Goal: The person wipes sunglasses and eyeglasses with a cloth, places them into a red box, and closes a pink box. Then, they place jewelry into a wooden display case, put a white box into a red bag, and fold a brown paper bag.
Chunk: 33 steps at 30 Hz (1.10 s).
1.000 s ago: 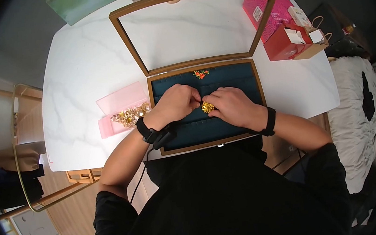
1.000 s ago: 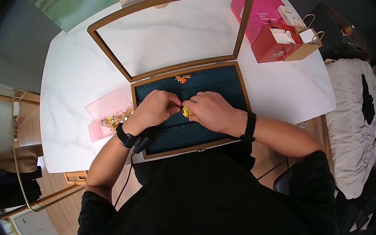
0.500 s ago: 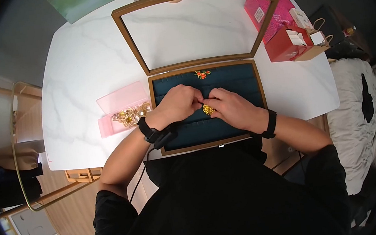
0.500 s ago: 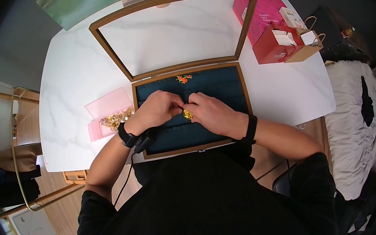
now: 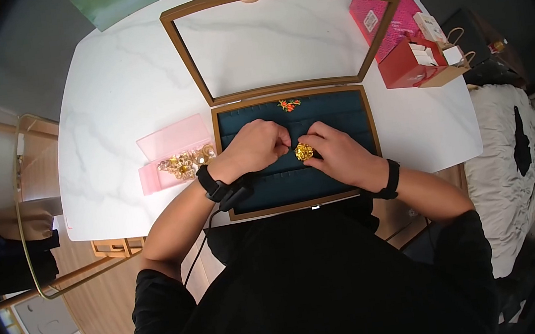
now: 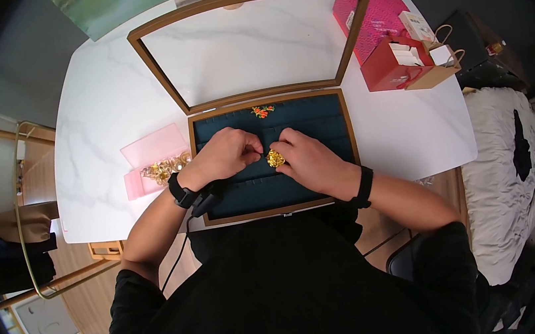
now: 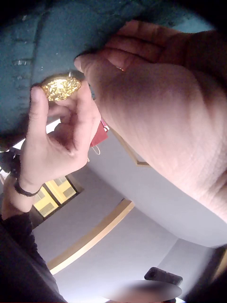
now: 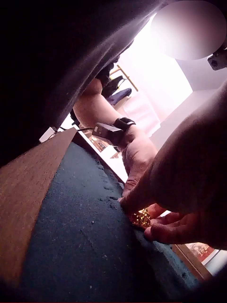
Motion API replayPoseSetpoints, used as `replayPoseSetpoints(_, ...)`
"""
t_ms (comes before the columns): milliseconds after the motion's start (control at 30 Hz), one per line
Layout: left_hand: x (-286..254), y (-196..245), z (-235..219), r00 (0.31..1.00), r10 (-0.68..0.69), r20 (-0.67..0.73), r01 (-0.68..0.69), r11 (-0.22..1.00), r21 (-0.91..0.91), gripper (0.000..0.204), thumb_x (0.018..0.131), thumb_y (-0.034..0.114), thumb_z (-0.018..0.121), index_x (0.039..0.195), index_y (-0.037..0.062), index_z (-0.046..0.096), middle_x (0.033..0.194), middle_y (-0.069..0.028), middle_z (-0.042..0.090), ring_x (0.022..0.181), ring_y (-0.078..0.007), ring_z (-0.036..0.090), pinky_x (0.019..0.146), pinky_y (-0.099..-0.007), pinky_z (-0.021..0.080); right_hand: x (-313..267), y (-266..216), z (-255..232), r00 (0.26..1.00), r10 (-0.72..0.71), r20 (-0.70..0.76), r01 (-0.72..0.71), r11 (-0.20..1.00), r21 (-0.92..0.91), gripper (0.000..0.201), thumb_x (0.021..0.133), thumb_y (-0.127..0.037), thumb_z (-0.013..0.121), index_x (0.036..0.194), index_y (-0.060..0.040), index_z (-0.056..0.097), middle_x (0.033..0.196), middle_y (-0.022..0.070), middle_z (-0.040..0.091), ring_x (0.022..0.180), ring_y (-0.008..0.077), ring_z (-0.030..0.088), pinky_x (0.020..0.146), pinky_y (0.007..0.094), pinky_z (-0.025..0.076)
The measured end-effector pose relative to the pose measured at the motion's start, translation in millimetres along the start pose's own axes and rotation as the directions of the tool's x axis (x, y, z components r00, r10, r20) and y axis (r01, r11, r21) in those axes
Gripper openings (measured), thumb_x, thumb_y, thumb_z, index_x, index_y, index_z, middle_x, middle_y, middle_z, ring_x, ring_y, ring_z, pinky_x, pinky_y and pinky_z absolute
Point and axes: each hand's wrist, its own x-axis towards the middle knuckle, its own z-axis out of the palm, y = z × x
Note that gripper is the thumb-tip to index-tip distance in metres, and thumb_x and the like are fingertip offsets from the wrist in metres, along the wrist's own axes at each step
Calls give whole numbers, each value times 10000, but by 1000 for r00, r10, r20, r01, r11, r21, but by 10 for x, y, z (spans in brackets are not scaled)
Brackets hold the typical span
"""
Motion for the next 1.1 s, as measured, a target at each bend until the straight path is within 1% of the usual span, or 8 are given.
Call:
replayPoseSetpoints(100,0,-1,4,1000,22,-5,-22,1000,4,160,886,70,806,1043,41,804,945,-173,793,884,-361,762,818,-444,588,-18,21,9,1000,-13,-18,13,1000,-16,428,902,-57,844,1286,43,685,1169,151,610,985,340,699,870,412,593)
replayPoseSetpoints(333,5,36,6,1000,20,12,-20,1000,-9,167,882,81,814,1048,58,810,924,-152,784,865,-341,758,794,-438,586,-16,34,33,1000,-22,-9,22,1000,6,429,906,-65,833,1284,55,669,1135,162,591,1004,355,684,887,434,578)
replayPoseSetpoints(433,22,37,47,999,38,3,-38,999,30,155,885,106,819,1037,78,820,927,-129,781,868,-341,752,787,-443,584,-35,65,71,998,-11,-64,10,1000,-13,457,906,-65,850,1314,42,673,1195,139,617,966,295,711,857,382,602)
replayPoseSetpoints(633,22,10,144,998,24,-59,-19,997,73,131,884,131,826,1011,105,837,955,-102,785,897,-346,748,800,-456,586,5,36,-6,977,206,-62,-189,958,217,455,904,-10,837,1331,41,687,1152,107,659,896,170,725,813,302,611)
replayPoseSetpoints(700,14,14,158,997,16,-77,-11,998,65,125,882,130,827,1005,108,840,960,-102,786,906,-344,750,804,-455,587,21,75,-58,956,295,-9,-266,874,407,459,917,3,824,1353,53,690,1141,91,710,947,132,727,849,285,618)
replayPoseSetpoints(733,5,21,162,996,7,-90,-2,998,60,116,882,128,825,996,108,842,960,-104,788,913,-343,752,805,-454,588,19,130,-69,956,294,-6,-266,875,405,459,917,3,824,1353,53,690,1141,91,710,947,132,727,849,285,618)
replayPoseSetpoints(800,-12,32,172,994,-5,-108,10,999,50,107,882,126,824,986,108,844,959,-105,790,920,-341,755,807,-452,589,11,266,-82,914,382,134,-384,716,582,471,944,-2,807,1393,62,678,1171,68,741,1021,100,715,906,275,608)
replayPoseSetpoints(1100,5,-5,190,991,5,-133,2,999,52,110,871,158,837,969,109,843,940,-104,800,920,-342,762,815,-454,593,35,496,-254,911,277,305,-410,537,737,491,987,25,760,1462,60,639,1246,75,751,1094,111,704,980,279,577)
